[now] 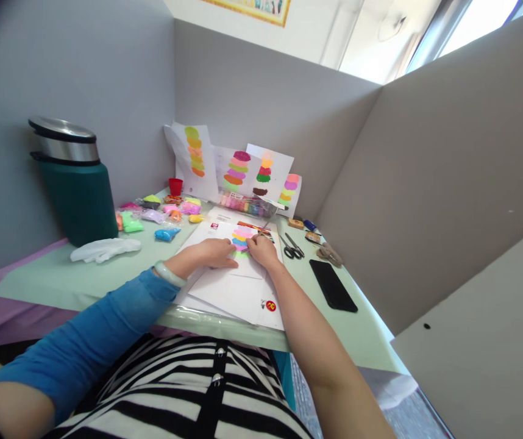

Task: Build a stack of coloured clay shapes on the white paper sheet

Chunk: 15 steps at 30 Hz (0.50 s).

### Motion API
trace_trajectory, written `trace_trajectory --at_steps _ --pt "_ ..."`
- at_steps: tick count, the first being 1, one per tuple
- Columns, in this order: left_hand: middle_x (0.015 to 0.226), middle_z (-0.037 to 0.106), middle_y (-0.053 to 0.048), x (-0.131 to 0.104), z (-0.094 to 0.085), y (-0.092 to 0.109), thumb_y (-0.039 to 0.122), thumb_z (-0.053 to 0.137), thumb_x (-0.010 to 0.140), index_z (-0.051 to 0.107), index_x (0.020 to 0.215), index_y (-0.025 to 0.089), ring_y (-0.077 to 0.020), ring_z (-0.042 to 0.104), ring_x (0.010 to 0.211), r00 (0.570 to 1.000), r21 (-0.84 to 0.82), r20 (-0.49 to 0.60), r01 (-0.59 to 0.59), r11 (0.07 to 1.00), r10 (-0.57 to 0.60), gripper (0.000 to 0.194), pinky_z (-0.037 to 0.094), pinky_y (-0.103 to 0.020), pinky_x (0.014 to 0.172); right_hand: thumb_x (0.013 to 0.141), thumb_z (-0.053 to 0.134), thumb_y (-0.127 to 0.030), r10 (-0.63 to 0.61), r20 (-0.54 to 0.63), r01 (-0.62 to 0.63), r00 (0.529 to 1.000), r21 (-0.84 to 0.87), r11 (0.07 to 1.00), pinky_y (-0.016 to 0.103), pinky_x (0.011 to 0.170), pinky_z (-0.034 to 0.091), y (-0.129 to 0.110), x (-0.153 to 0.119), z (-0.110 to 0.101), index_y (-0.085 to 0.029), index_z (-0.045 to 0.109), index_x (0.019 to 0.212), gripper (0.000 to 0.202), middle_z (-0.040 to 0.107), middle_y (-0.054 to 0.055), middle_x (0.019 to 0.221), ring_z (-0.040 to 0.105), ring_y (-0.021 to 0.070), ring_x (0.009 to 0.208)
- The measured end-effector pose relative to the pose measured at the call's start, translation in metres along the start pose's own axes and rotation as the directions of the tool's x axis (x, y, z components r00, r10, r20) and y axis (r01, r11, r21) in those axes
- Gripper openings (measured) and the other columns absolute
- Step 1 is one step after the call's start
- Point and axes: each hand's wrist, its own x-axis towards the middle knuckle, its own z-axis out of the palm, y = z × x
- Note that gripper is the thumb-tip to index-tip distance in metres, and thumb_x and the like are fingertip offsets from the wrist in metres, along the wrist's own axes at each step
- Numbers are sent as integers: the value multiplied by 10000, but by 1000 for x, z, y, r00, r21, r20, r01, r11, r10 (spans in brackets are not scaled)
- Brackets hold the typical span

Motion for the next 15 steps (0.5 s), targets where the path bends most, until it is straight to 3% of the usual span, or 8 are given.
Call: trace_trajectory --at_steps 15 --pt "1142 604 -157 -1 0 0 546 426 811 592 1182 161 -276 607 957 1000 -1 1 6 1000 -6 561 461 -324 753 844 446 -366 0 12 0 1000 -4 1000 211 617 361 -1 -1 0 -164 612 742 280 657 46 696 594 155 718"
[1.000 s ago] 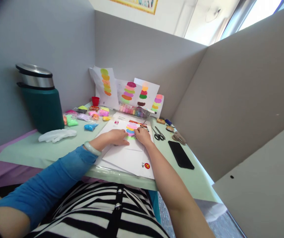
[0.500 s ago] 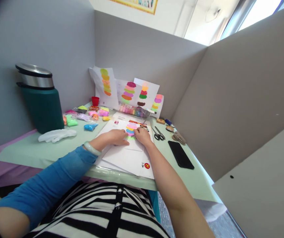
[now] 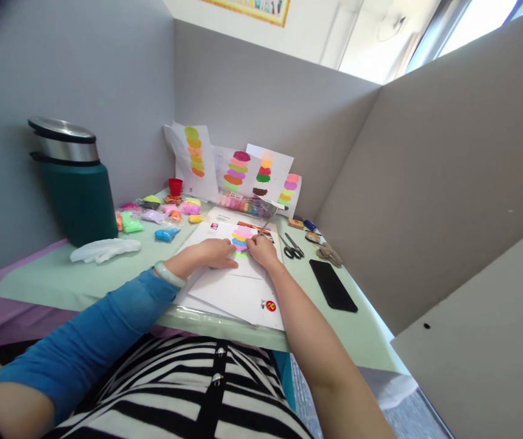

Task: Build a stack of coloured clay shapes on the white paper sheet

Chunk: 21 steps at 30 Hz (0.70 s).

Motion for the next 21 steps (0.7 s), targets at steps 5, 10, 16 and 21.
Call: trace_trajectory --at_steps 5,10,16,21 --pt "1142 603 -155 0 0 1 548 429 811 587 1185 164 -271 606 962 1000 3 6 13 1000 -13 559 458 -318 761 844 443 -360 7 0 -7 1000 2 1000 211 619 362 -2 -1 -1 -162 619 749 282 656 47 698 592 155 721" --pt "1156 598 -148 0 0 0 552 427 811 578 1195 174 -269 603 974 1000 5 3 8 1000 -8 560 457 -313 767 839 446 -359 8 -1 -8 1000 6 1000 213 617 361 -3 -2 -2 -161 617 747 277 654 47 694 588 154 712" --pt "1162 595 -166 0 -1 0 542 446 804 577 1202 156 -294 596 985 1000 -25 5 3 1000 -3 570 460 -348 783 828 458 -347 23 -2 -23 1000 44 999 216 622 371 -3 -1 -1 -164 614 724 261 649 39 661 590 154 700" --pt "1189 580 -156 -1 -2 0 542 454 803 565 1219 171 -283 594 1001 1000 -33 4 13 999 -13 567 453 -338 803 816 461 -334 50 -16 -48 999 104 993 210 626 380 0 1 2 -165 617 720 249 643 24 630 584 143 662"
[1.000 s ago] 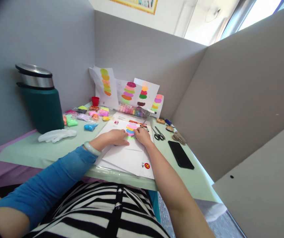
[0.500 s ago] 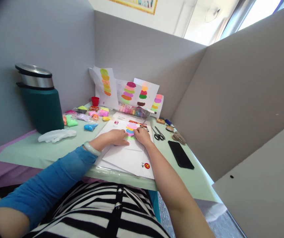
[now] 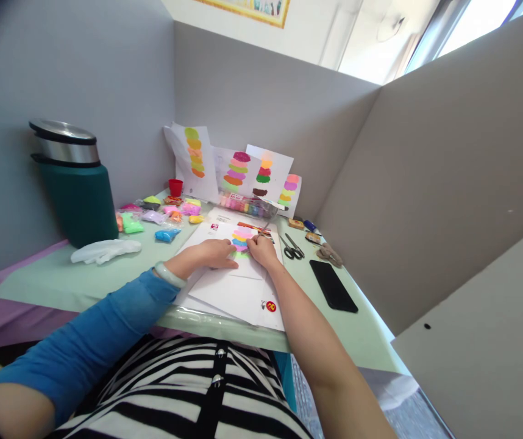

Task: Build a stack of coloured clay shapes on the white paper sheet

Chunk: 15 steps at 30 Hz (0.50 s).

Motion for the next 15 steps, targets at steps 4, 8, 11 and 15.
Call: trace_trajectory --at_steps 4,8,11,15 --pt "1210 568 -158 -1 -1 0 549 455 802 557 1233 176 -288 590 1010 1000 -10 11 14 1000 -14 579 449 -348 814 811 461 -332 -5 -28 5 1000 11 1000 207 622 378 3 1 1 -166 620 718 248 642 18 630 579 139 653" --pt "1207 571 -157 -1 -1 0 553 457 802 552 1238 173 -287 590 1016 1000 -8 11 7 1000 -7 586 451 -344 813 804 475 -331 -1 -26 1 1000 -12 1000 206 616 366 4 3 1 -167 622 704 242 638 19 627 579 140 671" --pt "1198 578 -154 -1 -1 0 547 458 805 549 1241 175 -284 589 1018 1000 -7 14 4 1000 -4 580 452 -339 811 797 487 -330 -18 -47 16 999 -35 999 206 620 363 4 3 1 -165 627 688 242 651 32 694 579 145 710" --pt "1183 591 -143 -2 -3 1 552 457 800 554 1235 188 -275 593 1010 1000 -9 24 13 1000 -13 575 453 -330 807 806 470 -327 -19 -67 18 998 -5 1000 203 622 369 5 4 1 -165 624 691 251 648 30 690 581 145 705"
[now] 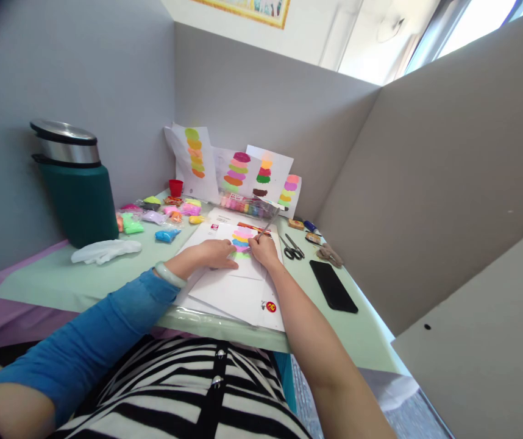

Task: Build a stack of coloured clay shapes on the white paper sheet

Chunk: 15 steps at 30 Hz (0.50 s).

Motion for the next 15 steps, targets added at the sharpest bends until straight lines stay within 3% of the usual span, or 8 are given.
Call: trace_trajectory --at_steps 15 --pt "1163 600 -148 0 0 0 552 456 800 561 1226 181 -280 596 992 1000 0 2 0 1000 0 575 457 -334 785 826 439 -339 -1 -52 0 999 -16 1000 209 633 362 3 1 1 -171 622 711 273 643 27 685 571 146 702"
